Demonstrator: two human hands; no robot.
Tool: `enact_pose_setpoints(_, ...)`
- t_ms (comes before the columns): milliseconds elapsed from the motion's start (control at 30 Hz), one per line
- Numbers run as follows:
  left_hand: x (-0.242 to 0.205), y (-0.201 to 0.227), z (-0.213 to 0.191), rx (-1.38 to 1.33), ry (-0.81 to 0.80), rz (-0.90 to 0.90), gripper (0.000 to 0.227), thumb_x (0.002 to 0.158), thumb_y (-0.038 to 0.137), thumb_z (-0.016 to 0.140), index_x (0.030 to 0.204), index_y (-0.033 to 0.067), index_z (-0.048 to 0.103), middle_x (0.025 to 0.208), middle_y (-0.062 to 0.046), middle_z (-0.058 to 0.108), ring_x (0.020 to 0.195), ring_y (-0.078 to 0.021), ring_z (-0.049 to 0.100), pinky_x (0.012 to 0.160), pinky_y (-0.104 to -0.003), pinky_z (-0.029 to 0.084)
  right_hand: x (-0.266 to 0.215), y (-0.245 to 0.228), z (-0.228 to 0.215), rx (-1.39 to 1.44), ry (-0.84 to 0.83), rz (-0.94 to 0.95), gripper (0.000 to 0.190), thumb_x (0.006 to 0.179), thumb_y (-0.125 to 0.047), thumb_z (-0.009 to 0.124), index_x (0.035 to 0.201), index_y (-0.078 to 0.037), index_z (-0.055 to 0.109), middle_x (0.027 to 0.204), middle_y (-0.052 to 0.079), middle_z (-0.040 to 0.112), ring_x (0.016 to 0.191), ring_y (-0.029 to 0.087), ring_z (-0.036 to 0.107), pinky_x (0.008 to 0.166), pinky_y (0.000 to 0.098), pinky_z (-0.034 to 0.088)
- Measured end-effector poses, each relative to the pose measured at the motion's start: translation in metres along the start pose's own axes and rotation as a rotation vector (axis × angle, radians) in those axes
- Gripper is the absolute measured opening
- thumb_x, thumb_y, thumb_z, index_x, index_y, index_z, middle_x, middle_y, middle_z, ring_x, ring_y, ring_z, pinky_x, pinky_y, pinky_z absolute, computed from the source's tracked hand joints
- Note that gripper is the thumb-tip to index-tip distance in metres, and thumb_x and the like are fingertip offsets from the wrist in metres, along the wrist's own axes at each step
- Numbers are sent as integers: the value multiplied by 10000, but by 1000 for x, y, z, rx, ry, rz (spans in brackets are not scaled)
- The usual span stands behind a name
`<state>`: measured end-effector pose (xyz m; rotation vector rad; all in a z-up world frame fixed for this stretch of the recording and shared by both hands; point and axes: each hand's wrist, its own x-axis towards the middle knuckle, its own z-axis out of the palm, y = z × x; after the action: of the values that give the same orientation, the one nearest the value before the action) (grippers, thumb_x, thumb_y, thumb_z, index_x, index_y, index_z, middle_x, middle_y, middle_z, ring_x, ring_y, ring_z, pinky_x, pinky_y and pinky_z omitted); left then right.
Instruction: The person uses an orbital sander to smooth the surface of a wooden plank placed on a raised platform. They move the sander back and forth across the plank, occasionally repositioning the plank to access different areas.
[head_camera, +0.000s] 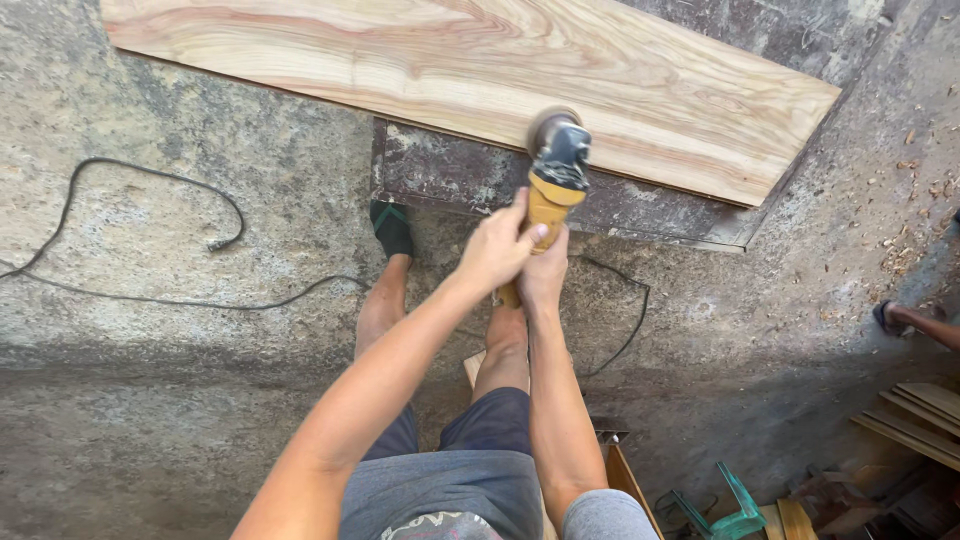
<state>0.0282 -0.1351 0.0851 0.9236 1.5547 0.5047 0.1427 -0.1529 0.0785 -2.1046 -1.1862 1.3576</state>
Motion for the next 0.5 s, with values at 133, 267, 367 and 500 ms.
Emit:
enact_pose_setpoints(133, -7, -28, -70, 111, 150, 33, 696, 991, 329, 618, 1546, -14, 374, 1308, -281, 641, 1178, -370, 658, 1002, -452, 522, -3, -45, 40, -62, -136, -6, 623, 861, -332, 760, 1349, -58, 486, 1144, 159, 743, 1005, 252, 756, 881, 396, 607)
enact_pose_setpoints(267, -31, -52, -137, 101, 300, -39, 625, 974, 272, 645, 1508, -4, 473, 1191, -240, 706, 1026, -332, 712, 933, -414, 553, -7, -85, 89, -164, -280, -105, 633, 854, -394, 774, 1295, -49, 481, 1112, 181, 739, 977, 279, 766, 847, 402, 624)
enact_pose_setpoints(367, -50, -64, -166, 99, 387, -11, 595, 1004, 235, 655, 1500, -41, 475, 1274, -254, 686, 1122, -321, 714, 949, -398, 555, -8, -104, 119, -244, -333, -170, 703, 801, -425, 769, 1319, -48, 479, 1072, 213, 738, 960, 350, 753, 816, 444, 606)
enact_pose_setpoints(500, -62, -65, -174, 53, 414, -120, 610, 1014, 229, 655, 1527, -30, 449, 1329, -241, 665, 1159, -293, 700, 955, -373, 547, -2, -119, 131, -244, -325, -212, 731, 771, -409, 776, 1340, -44, 498, 1059, 247, 736, 988, 428, 730, 836, 493, 573)
